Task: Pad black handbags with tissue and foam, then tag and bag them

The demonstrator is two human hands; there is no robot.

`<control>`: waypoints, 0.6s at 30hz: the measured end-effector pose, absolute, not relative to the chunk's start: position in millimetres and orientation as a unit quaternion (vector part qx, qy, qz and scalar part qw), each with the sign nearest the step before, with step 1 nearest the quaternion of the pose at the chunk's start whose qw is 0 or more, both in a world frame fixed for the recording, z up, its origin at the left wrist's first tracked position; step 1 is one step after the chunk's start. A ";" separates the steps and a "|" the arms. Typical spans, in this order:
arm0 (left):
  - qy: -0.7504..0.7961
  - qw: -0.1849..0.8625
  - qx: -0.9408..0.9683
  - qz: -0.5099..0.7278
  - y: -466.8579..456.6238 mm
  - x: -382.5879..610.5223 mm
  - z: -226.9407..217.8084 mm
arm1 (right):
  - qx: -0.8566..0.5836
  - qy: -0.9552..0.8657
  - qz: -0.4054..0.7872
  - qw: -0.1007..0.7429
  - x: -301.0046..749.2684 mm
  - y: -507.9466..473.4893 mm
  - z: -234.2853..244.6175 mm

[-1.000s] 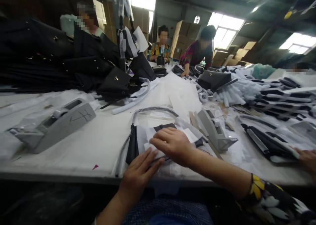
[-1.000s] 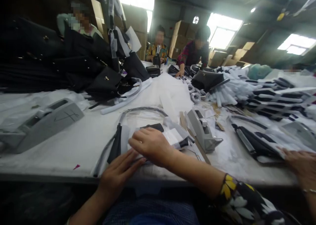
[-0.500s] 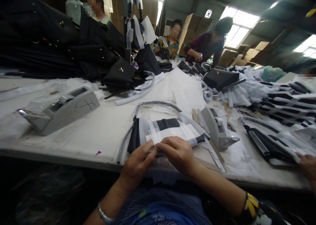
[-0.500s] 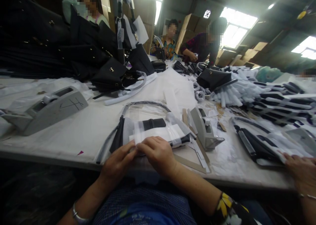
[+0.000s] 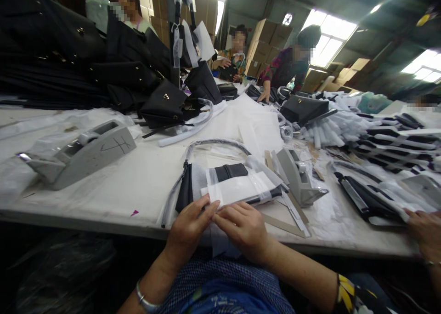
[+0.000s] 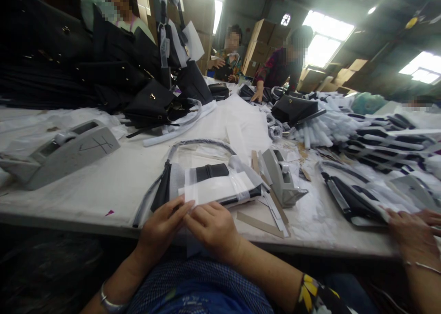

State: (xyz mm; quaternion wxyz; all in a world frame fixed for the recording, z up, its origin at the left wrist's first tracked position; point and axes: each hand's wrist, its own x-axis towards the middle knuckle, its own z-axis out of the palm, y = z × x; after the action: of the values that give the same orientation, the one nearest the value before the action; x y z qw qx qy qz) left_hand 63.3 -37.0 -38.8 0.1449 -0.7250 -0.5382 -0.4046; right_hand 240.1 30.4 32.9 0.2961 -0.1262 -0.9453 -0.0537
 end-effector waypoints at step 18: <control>-0.430 0.186 -0.774 -0.426 -14.9 70.8 -52.5 | -0.207 -0.971 -0.067 0.096 194.0 125.1 69.8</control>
State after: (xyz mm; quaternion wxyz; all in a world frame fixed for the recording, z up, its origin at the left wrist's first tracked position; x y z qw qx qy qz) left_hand 70.8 -14.9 -52.5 0.1862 -0.7744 -0.4296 -0.4256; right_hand 194.0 125.1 69.8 0.0955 -0.2075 -0.9712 -0.0675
